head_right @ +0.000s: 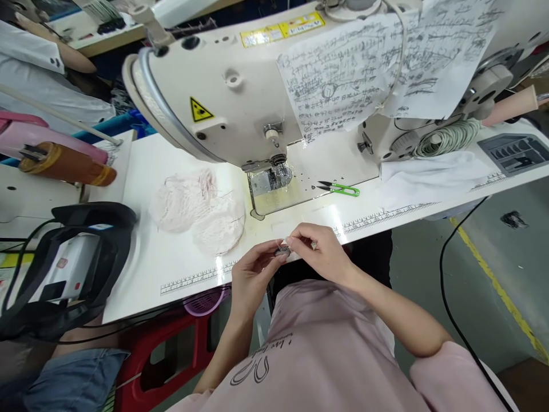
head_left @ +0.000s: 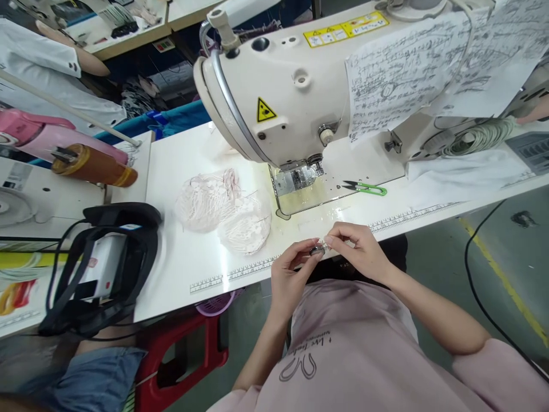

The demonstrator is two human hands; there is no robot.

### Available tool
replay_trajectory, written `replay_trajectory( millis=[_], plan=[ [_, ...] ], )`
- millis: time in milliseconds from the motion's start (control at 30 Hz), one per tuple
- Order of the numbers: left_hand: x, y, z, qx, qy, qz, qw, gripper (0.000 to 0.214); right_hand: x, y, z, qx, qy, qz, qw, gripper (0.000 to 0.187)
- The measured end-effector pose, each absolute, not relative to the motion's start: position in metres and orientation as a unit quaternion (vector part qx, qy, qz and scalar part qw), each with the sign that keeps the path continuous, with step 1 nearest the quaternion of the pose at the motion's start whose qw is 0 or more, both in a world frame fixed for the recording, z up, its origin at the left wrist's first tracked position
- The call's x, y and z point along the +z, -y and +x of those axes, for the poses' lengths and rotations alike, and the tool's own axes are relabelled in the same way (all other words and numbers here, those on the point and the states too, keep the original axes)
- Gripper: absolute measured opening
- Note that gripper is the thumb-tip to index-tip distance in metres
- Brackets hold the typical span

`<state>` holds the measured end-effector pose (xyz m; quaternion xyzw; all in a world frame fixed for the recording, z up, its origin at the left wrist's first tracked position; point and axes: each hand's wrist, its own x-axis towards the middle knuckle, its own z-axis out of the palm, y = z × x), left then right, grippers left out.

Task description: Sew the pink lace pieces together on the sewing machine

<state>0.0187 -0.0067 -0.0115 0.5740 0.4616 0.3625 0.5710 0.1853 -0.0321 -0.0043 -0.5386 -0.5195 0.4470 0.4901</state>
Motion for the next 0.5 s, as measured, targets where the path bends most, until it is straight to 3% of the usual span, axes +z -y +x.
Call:
replay_trajectory(
  millis=[267, 500],
  plan=[
    [-0.003, 0.022, 0.022, 0.258, -0.339, 0.588, 0.688, 0.038, -0.011, 0.037, 0.203, 0.330, 0.554, -0.580, 0.498, 0.024],
    [-0.003, 0.033, 0.028, 0.307, -0.247, 0.717, 0.575, 0.027, -0.016, 0.044, 0.207, 0.361, 0.599, -0.560, 0.445, 0.022]
  ],
)
